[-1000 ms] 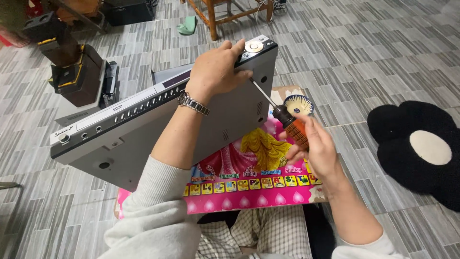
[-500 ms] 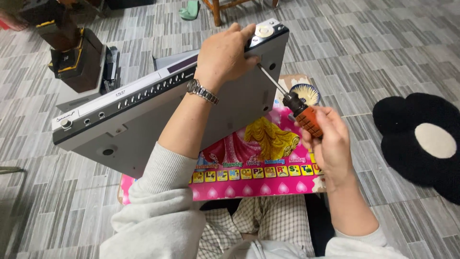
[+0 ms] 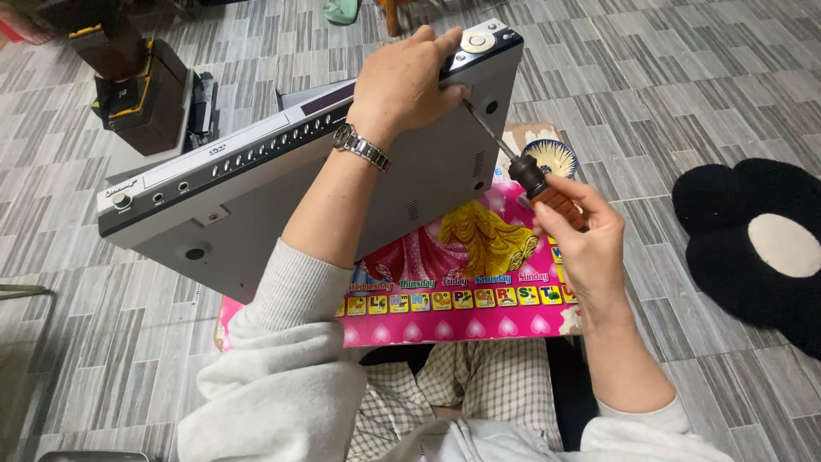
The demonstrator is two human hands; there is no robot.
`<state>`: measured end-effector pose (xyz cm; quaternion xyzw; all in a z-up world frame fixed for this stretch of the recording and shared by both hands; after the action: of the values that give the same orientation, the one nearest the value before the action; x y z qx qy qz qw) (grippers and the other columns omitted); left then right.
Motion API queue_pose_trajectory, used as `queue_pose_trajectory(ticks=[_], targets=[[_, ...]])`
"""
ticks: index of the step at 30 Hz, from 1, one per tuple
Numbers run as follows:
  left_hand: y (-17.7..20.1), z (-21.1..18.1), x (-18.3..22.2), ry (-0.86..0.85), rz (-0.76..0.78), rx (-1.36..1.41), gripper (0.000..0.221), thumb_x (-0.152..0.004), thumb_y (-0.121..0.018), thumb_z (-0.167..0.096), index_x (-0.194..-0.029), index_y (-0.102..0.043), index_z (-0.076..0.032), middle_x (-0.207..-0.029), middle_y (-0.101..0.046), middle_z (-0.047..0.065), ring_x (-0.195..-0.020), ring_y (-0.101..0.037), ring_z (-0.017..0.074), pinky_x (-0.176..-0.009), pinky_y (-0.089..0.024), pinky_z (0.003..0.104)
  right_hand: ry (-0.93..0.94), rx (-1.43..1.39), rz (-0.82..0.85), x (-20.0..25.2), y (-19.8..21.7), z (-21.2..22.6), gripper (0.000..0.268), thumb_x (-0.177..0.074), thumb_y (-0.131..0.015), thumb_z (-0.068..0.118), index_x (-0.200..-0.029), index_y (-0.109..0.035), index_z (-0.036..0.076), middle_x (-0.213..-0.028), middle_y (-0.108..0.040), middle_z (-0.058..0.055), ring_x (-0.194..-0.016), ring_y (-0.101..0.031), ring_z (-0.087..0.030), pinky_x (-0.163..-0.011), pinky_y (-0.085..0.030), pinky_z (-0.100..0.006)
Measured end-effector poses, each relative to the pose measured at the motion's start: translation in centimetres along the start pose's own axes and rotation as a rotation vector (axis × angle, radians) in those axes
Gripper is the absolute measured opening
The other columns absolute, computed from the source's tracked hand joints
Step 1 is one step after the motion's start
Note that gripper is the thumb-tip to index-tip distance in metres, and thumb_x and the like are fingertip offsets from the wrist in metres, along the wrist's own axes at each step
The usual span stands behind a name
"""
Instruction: Unscrewing and screwing back the bottom panel of a DVD player using a manual screwdriver.
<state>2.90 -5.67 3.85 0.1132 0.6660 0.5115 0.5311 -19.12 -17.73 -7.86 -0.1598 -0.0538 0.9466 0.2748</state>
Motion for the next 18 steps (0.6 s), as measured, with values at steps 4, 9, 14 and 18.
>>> queue_pose_trajectory(ticks=[4, 9, 14, 18], targets=[[-0.8, 0.3, -0.2, 0.045, 0.082, 0.041, 0.057, -0.096, -0.064, -0.052, -0.141, -0.055, -0.017, -0.103, -0.066, 0.005, -0.074, -0.069, 0.0248, -0.061, -0.058, 0.038, -0.235, -0.162, -0.021, -0.3, -0.3, -1.8, 0.053, -0.103, -0.037, 0.038, -0.140, -0.049, 0.001, -0.101, -0.062, -0.015, -0.070, -0.063, -0.016, -0.051, -0.051, -0.025], [-0.7, 0.0, -0.1, 0.034, 0.083, 0.041, 0.055, -0.097, -0.063, -0.052, -0.140, -0.054, -0.018, -0.102, -0.066, 0.004, -0.072, -0.069, 0.0251, -0.058, -0.058, 0.039, -0.228, -0.142, -0.033, -0.5, 0.9, -2.0, 0.027, -0.096, -0.056, 0.016, -0.116, -0.060, -0.001, -0.089, -0.070, -0.012, -0.057, -0.061, -0.010, -0.046, -0.047, -0.018], [0.0, -0.2, 0.2, 0.011, 0.035, 0.030, 0.052, -0.093, -0.067, -0.049, -0.134, -0.057, -0.019, -0.098, -0.066, 0.005, -0.071, -0.068, 0.0266, -0.057, -0.057, 0.040, -0.083, -0.135, -0.079, -0.7, 1.5, -1.5, 0.031, -0.088, -0.067, 0.001, -0.118, -0.063, 0.004, -0.097, -0.066, -0.008, -0.077, -0.066, -0.011, -0.067, -0.057, -0.016], [0.9, -0.8, 0.2, -0.017, 0.034, 0.039, 0.065, -0.083, -0.078, -0.042, -0.137, -0.055, -0.015, -0.095, -0.065, 0.005, -0.066, -0.066, 0.0256, -0.055, -0.056, 0.038, -0.333, -0.265, 0.047, -1.2, 1.1, -5.1, 0.059, -0.104, -0.033, 0.044, -0.131, -0.056, -0.003, -0.102, -0.068, -0.018, -0.075, -0.065, -0.019, -0.055, -0.054, -0.027]])
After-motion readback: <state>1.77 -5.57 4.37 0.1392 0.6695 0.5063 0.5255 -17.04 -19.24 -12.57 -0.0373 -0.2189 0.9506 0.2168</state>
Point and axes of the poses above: each hand's wrist, its own x-axis away from the middle knuckle, its own y-axis out of the back of the hand, z = x × y, the point moved 8 cm from there along -x, towards the middle knuckle
